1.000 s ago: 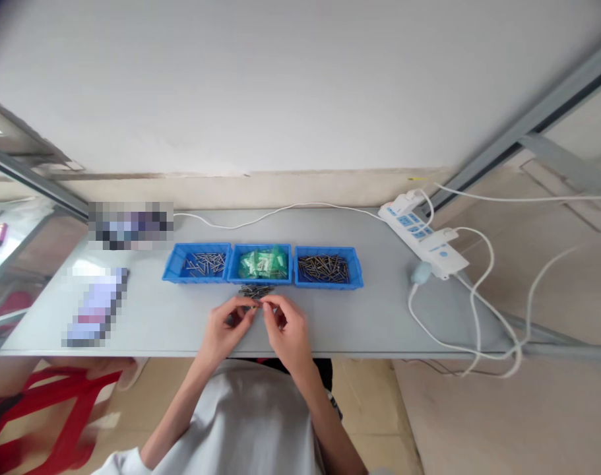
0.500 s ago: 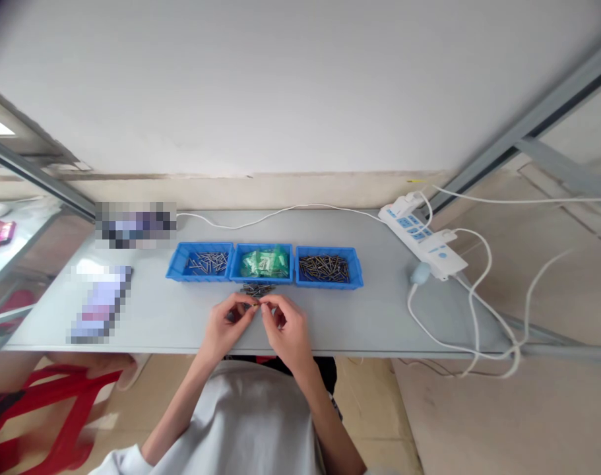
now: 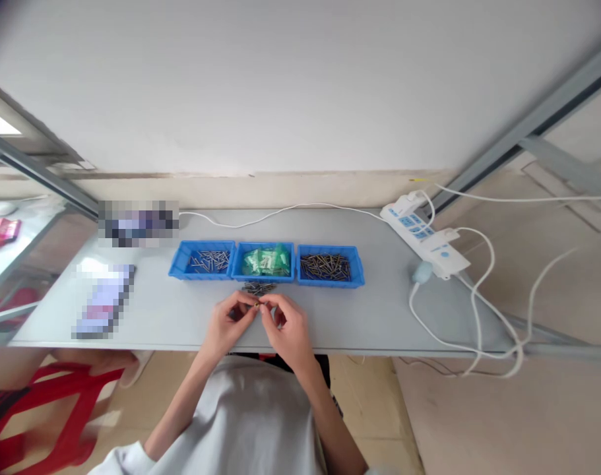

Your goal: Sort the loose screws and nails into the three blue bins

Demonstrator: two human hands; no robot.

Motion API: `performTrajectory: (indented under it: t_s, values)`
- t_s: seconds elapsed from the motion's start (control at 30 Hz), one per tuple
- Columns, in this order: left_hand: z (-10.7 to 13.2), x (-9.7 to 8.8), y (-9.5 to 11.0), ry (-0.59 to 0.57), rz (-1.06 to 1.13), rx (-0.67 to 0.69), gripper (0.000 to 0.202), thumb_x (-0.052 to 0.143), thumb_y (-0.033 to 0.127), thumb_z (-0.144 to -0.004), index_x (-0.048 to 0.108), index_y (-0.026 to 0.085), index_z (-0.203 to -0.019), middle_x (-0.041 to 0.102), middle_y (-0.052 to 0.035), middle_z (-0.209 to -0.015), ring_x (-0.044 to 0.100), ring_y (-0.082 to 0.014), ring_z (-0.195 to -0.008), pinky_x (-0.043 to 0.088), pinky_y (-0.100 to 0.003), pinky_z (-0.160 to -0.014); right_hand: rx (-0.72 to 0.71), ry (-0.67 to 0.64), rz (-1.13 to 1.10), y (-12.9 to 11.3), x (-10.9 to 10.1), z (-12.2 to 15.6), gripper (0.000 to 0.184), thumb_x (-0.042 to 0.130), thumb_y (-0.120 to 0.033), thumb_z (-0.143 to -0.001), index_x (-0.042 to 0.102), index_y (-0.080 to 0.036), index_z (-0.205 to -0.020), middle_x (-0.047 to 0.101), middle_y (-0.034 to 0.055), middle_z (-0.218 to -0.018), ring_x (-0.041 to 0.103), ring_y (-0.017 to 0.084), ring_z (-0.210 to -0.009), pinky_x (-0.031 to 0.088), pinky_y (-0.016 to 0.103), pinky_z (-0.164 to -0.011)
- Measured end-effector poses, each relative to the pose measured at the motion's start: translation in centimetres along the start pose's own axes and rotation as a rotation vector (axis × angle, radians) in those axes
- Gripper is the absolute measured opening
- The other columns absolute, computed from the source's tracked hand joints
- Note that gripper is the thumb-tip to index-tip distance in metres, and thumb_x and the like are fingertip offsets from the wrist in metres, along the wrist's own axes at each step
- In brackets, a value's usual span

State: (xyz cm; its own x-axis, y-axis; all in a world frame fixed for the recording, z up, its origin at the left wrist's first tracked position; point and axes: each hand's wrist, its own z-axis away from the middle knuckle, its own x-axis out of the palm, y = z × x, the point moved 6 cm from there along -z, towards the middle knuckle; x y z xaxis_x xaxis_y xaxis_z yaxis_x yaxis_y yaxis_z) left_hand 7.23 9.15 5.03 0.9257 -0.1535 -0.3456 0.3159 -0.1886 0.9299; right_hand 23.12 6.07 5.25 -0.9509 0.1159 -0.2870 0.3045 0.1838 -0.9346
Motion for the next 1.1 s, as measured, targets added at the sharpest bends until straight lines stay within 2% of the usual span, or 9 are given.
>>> performTrajectory:
  t_s: [0.2,0.4,0.5,0.63,0.7,0.8,0.9,0.97,1.1]
  values:
    - [0.2,0.0,-0.6,-0.013,-0.006,0.0,0.006,0.067,0.024,-0.092,0.069,0.02,-0.089,0.077,-0.0026,-0.093,0.052,-0.0096,-0.058,0.044,-0.022,-0.058,-0.04,0.025,0.003,-0.2,-0.1,0.1,0.012,0.064,-0.027,-0.099,0.072,-0.023,-0.107,0.068,-0.0003,-0.08,0.054,0.013,-0.059,0.047,0.025,-0.058]
    - [0.2,0.1,-0.7,-0.029,-0.027,-0.012,0.008,0.068,0.026,-0.092,0.072,0.02,-0.091,0.074,-0.0011,-0.081,0.052,-0.0103,-0.058,0.043,-0.022,-0.058,-0.19,0.039,0.063,-1.6,0.1,0.1,0.01,0.063,-0.024,-0.102,0.073,-0.024,-0.103,0.069,0.0007,-0.084,0.053,0.012,-0.058,0.047,0.026,-0.058]
    - [0.2,-0.3,-0.4,0.019,-0.019,-0.032,0.015,0.066,0.032,-0.097,0.074,0.02,-0.099,0.076,-0.002,-0.083,0.053,-0.0113,-0.059,0.043,-0.023,-0.059,-0.249,0.21,0.154,-3.2,-2.6,-1.1,0.01,0.064,-0.027,-0.103,0.074,-0.024,-0.103,0.07,0.0021,-0.084,0.053,0.013,-0.058,0.048,0.028,-0.059]
    - [0.5,-1.2,-0.7,0.152,0.089,-0.108,0.023,0.061,0.041,-0.102,0.072,0.02,-0.104,0.079,-0.0045,-0.088,0.061,-0.0142,-0.066,0.046,-0.024,-0.061,-0.217,0.602,0.403,-4.6,-8.4,-3.1,0.017,0.065,-0.034,-0.103,0.075,-0.022,-0.109,0.069,0.006,-0.092,0.048,0.013,-0.056,0.049,0.03,-0.06]
    - [0.6,-1.6,-0.8,0.209,0.138,-0.125,0.026,0.061,0.043,-0.103,0.071,0.019,-0.103,0.078,-0.0051,-0.085,0.064,-0.0159,-0.071,0.048,-0.025,-0.062,-0.204,0.668,0.494,-4.6,-9.7,-3.6,0.021,0.064,-0.035,-0.103,0.075,-0.022,-0.115,0.068,0.0054,-0.091,0.044,0.013,-0.055,0.048,0.03,-0.061]
    - [0.7,-1.9,-1.0,0.242,0.164,-0.141,0.028,0.061,0.045,-0.103,0.071,0.019,-0.102,0.076,-0.0038,-0.082,0.063,-0.0146,-0.067,0.047,-0.024,-0.061,-0.215,0.548,0.524,-3.5,-8.4,-3.3,0.019,0.063,-0.032,-0.103,0.076,-0.022,-0.113,0.066,0.0034,-0.085,0.046,0.013,-0.055,0.047,0.03,-0.062]
    - [0.6,-1.9,-1.1,0.235,0.171,-0.152,0.028,0.062,0.045,-0.103,0.072,0.019,-0.102,0.075,-0.0024,-0.08,0.06,-0.0126,-0.062,0.047,-0.023,-0.061,-0.228,0.228,0.521,-1.7,-4.2,-2.2,0.017,0.059,-0.027,-0.105,0.076,-0.024,-0.109,0.068,0.0029,-0.084,0.057,0.014,-0.061,0.046,0.028,-0.064]
    - [0.5,-1.8,-1.1,0.228,0.174,-0.158,0.028,0.062,0.045,-0.103,0.072,0.018,-0.102,0.075,-0.0019,-0.079,0.059,-0.0121,-0.061,0.047,-0.023,-0.06,-0.183,0.079,0.551,-0.4,-1.9,-1.7,0.018,0.059,-0.025,-0.103,0.075,-0.026,-0.111,0.071,0.0028,-0.088,0.063,0.016,-0.067,0.045,0.028,-0.063]
    - [0.5,-1.7,-1.2,0.21,0.17,-0.17,0.028,0.061,0.045,-0.103,0.072,0.018,-0.102,0.075,-0.0022,-0.078,0.064,-0.0137,-0.066,0.048,-0.023,-0.062,-0.086,-0.018,0.614,1.2,-0.6,-2.1,0.014,0.063,-0.023,-0.1,0.074,-0.027,-0.108,0.071,0.0008,-0.085,0.065,0.018,-0.068,0.041,0.027,-0.059]
